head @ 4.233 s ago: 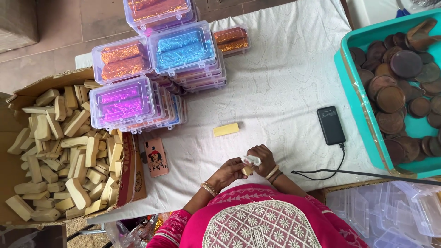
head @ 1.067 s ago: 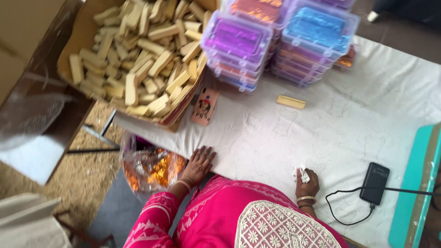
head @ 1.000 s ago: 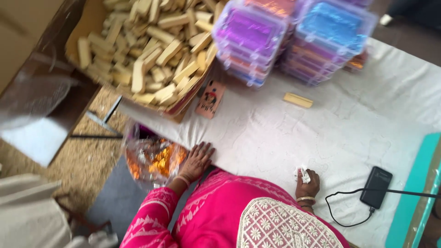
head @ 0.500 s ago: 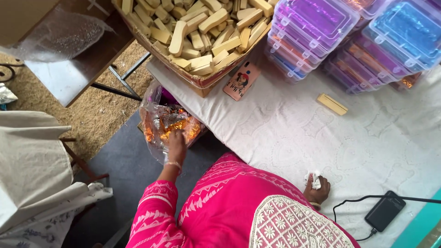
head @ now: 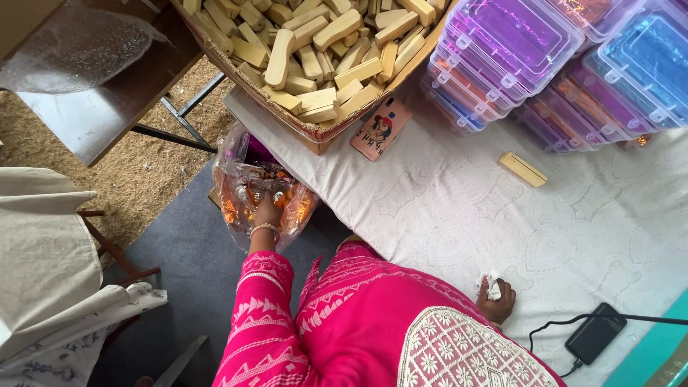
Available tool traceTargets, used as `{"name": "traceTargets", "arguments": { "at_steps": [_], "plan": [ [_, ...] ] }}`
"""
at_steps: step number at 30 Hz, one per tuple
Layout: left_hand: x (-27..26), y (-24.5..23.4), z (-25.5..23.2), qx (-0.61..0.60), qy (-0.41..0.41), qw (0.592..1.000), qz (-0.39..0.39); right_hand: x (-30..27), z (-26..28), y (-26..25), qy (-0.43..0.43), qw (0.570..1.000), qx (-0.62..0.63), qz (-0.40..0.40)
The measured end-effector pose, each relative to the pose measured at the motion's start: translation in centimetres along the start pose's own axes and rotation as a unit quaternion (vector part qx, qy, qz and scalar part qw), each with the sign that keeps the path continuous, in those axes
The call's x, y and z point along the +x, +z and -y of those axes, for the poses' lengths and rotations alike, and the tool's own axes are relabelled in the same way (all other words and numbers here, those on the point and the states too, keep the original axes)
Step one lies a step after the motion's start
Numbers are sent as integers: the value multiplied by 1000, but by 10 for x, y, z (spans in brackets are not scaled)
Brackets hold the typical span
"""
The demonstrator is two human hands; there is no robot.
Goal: Packing wooden blocks and small items into plastic containers and wrapping them in decorative foil.
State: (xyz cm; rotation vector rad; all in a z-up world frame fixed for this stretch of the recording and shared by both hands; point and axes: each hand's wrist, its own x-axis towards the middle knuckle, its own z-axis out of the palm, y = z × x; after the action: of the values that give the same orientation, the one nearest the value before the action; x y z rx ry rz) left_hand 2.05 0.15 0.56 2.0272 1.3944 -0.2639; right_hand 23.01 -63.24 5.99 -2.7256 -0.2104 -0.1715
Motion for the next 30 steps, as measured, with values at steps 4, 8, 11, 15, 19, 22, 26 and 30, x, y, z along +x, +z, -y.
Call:
{"name": "traceTargets", "arguments": {
  "at_steps": [4,8,11,15,19,22,26,30],
  "plan": [
    [6,-26,1,-59,-21,998,-2,3,-2,-3,15,999,-15,32],
    [15,-59,13,-284,-74,956,9,11,17,-16,121,989,52,59],
    [41,-69,59,-440,-57,896,7,25,32,-22,107,990,77,51],
    [23,-102,59,-563,-45,825,2,49,47,-14,159,979,86,95],
    [-4,-126,42,-688,4,725,27,73,58,9,246,939,145,193],
    [-18,-120,20,-699,26,711,73,108,93,20,196,927,235,216],
    [-33,-104,-58,-580,17,789,203,167,156,0,106,846,477,215],
    [-119,-117,-219,-388,73,866,306,194,174,-12,89,866,461,175]
  ]
}}
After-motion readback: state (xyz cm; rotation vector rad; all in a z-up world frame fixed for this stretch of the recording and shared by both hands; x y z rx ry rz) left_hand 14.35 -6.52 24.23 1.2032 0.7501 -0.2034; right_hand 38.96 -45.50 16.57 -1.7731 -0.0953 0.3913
